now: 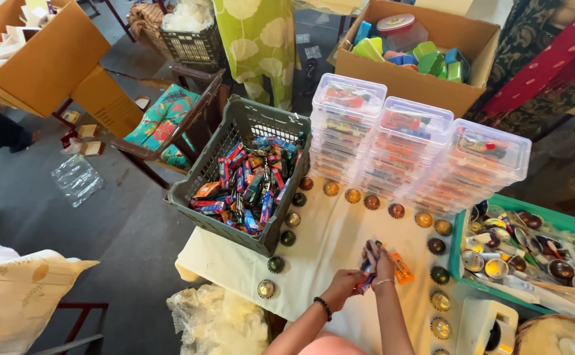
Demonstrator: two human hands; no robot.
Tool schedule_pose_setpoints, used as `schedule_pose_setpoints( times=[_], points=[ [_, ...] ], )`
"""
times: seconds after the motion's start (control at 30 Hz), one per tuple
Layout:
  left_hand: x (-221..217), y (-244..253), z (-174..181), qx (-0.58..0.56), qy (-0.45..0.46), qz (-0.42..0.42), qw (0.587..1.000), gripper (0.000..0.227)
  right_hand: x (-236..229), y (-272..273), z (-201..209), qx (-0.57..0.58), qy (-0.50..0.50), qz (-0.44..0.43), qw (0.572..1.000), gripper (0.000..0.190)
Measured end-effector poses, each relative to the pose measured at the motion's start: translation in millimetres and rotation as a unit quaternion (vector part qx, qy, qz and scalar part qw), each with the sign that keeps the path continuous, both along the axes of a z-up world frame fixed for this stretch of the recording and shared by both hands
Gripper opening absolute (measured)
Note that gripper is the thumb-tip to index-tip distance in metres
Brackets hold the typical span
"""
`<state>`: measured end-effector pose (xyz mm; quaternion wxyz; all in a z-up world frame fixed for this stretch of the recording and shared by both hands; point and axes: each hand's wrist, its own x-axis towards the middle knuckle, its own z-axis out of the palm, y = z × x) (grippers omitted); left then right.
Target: The person arranges small snack packets on a table, then places them into a clear plastic bag. They seal the bag and place it into a stack of similar containers.
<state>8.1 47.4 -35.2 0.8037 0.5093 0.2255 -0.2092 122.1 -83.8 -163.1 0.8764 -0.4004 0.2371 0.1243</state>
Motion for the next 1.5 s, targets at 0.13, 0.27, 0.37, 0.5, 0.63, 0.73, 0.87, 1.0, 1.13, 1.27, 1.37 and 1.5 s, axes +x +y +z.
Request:
schedule_pose_setpoints(
  times=[0.13,0.27,0.37,0.5,0.63,0.73,0.87,1.0,1.13,1.27,1.37,1.5],
  points=[
    [16.4,-1.0,-16.1,-0.047,0.021,0.048,0.998,0.019,-7.9,23.6,44.6,-0.028,0.035,0.066,0.997,0.038],
    [50.3,3.2,-36.6,0.038,-0.051,0.115,0.991,0.022,-1.2,37.4,27.1,-0.108,-0.005,0.085,0.990,0.033],
    [60.9,15.0,-15.6,0.194,-0.108,0.125,0.967,0.026,-2.3,56.2,74.8,-0.084,-0.002,0.137,0.987,0.038],
    [49.7,3.1,21.0,0.315,-0.177,0.138,0.922,0.024,-12.3,46.3,96.7,-0.022,0.026,0.142,0.989,0.043],
    [33.6,-1.2,12.5,0.289,-0.120,0.127,0.941,0.029,-17.4,42.7,78.1,-0.026,0.002,0.132,0.991,0.036],
    [20.7,0.5,3.9,0.203,-0.129,0.128,0.962,0.026,-15.8,42.2,70.6,-0.005,0.005,0.138,0.990,0.036],
    [2.1,-2.6,-13.7,0.074,-0.063,0.060,0.993,0.023,-6.5,17.4,25.3,-0.028,0.057,0.111,0.992,0.026],
    [-4.7,-6.0,-44.7,-0.253,-0.021,0.098,0.962,0.021,-17.4,11.2,57.0,0.110,0.040,0.132,0.984,0.033],
    [-4.5,-8.1,-37.2,-0.422,0.109,0.211,0.875,0.022,-21.7,-1.1,21.3,0.160,0.019,0.155,0.975,0.029],
    [-7.5,-3.6,13.8,-0.344,0.014,0.090,0.935,0.031,-4.4,-34.2,-46.4,0.228,-0.030,0.127,0.965,0.022],
    [-20.9,-13.5,27.6,-0.287,-0.054,0.034,0.956,0.034,-18.4,-39.9,-8.9,0.182,0.013,0.076,0.980,0.026],
    [-15.2,-9.0,20.2,-0.155,-0.030,0.093,0.983,0.026,-25.3,5.8,82.0,0.000,0.065,0.084,0.994,0.038]
  ],
)
